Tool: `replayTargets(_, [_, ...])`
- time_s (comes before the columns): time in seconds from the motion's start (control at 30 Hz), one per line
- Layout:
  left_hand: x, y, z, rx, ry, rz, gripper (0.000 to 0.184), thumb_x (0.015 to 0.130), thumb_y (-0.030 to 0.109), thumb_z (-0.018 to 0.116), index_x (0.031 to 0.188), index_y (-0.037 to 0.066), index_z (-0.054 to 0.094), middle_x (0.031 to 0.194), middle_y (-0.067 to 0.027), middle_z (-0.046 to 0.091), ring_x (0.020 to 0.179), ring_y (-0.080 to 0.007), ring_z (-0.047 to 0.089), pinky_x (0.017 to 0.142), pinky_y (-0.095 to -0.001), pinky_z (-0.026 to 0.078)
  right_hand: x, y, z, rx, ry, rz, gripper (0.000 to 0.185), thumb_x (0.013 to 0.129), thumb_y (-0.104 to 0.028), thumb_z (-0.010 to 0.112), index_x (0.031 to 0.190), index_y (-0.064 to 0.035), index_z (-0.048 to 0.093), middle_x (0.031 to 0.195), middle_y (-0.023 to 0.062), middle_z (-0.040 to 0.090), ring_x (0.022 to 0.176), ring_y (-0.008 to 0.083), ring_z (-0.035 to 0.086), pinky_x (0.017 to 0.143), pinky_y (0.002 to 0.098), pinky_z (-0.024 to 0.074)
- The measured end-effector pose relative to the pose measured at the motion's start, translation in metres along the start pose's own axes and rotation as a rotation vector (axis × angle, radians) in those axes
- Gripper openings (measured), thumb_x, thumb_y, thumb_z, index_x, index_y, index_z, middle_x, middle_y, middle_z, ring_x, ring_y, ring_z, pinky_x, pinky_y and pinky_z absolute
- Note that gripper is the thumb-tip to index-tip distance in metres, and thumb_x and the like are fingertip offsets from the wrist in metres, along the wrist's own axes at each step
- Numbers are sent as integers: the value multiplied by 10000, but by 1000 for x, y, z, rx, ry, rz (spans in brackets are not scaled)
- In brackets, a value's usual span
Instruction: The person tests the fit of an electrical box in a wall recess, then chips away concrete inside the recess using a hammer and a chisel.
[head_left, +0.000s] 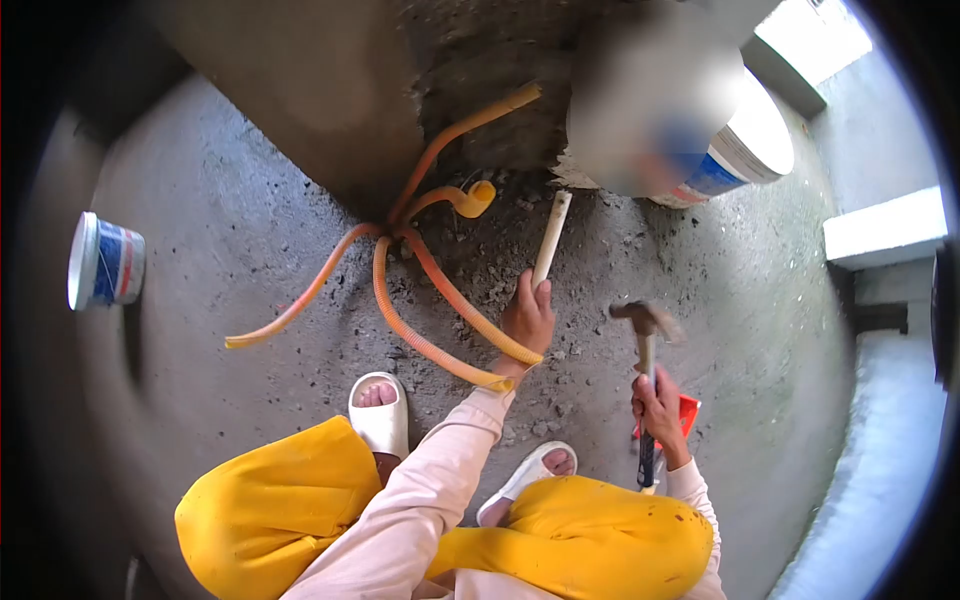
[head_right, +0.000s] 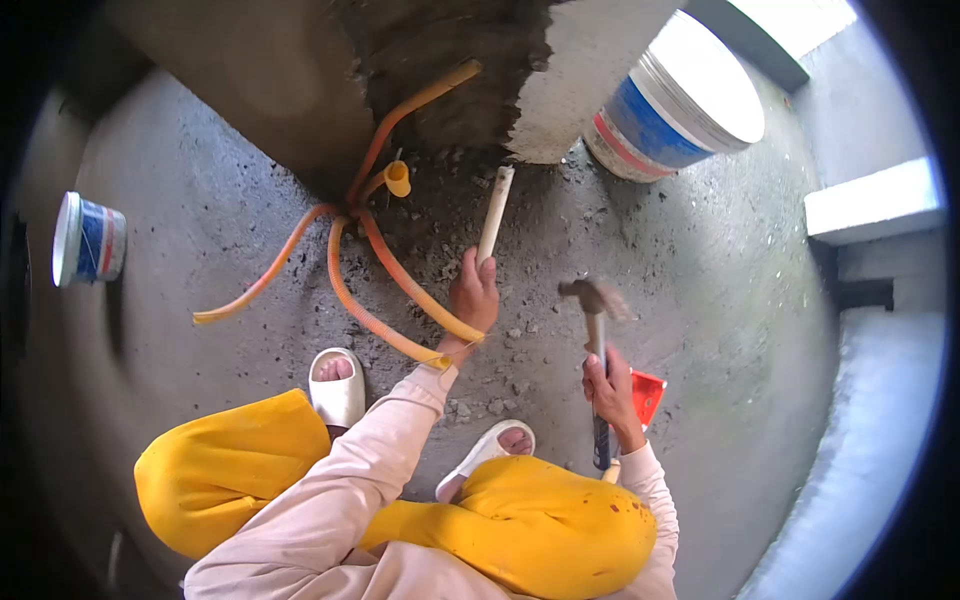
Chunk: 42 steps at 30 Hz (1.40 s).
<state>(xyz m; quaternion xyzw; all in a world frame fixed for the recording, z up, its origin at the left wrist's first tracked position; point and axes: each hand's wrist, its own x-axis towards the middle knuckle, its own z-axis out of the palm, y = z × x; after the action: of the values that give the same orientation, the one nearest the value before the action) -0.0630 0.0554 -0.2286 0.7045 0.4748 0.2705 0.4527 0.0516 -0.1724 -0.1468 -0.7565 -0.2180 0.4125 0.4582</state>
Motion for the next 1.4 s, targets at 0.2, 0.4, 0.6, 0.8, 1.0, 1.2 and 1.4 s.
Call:
replayTargets(0.2, [29, 0, 55, -65, 164, 42, 357, 1014, 334, 428, 1228, 52, 475, 900, -191, 667, 791, -402, 658, 609, -453, 519, 53, -101, -24, -440, 117, -377, 304, 1012, -277, 484, 1127, -2, 542, 671, -13, 488, 503, 65, 443, 462, 242, 378])
replayTargets(0.4, [43, 7, 76, 14, 222, -3, 341, 993, 245, 498, 1251, 29, 446, 907, -196, 671, 766, -377, 678, 597, -417, 546, 101, -107, -26, -383, 141, -507, 323, 1012, -286, 486, 1133, 7, 548, 664, -19, 491, 521, 48, 441, 460, 221, 364])
replayTargets(0.6, [49, 11, 70, -84, 318, 77, 334, 983, 202, 510, 1240, -1, 442, 875, -195, 651, 745, -369, 674, 567, -426, 537, 130, -102, -21, -371, 109, -493, 313, 1015, -279, 483, 1135, 5, 539, 704, -23, 490, 525, 36, 432, 461, 198, 366])
replayTargets(0.8, [56, 12, 70, -56, 245, 50, 340, 980, 210, 510, 1217, -28, 460, 870, -212, 653, 723, -376, 669, 546, -415, 534, 153, -114, -15, -723, 179, -649, 269, 958, -166, 568, 1144, 27, 547, 587, 36, 485, 468, 138, 464, 450, 283, 372])
replayTargets(1.0, [57, 27, 54, -6, 117, -40, 354, 971, 218, 530, 1217, -29, 465, 808, -204, 648, 675, -368, 666, 511, -393, 521, 164, -148, 15, -1034, 228, -943, 275, 929, -90, 559, 1165, 52, 544, 791, 196, 626, 638, 350, 625, 565, 398, 468])
replayTargets(1.2, [59, 21, 58, -39, 190, 29, 349, 977, 208, 530, 1217, -32, 452, 781, -200, 631, 673, -355, 662, 525, -376, 510, 169, -174, 49, -1028, 293, -1250, 404, 831, 22, 582, 1228, -13, 518, 950, 216, 646, 732, 376, 645, 581, 442, 505])
replayTargets(1.4, [57, 27, 52, -151, 64, -71, 259, 980, 189, 521, 1126, -15, 458, 741, -197, 604, 652, -365, 643, 520, -386, 478, 197, -152, 51, -1166, 251, -633, 229, 904, -139, 602, 1098, -42, 529, 827, 264, 634, 714, 447, 624, 564, 491, 493])
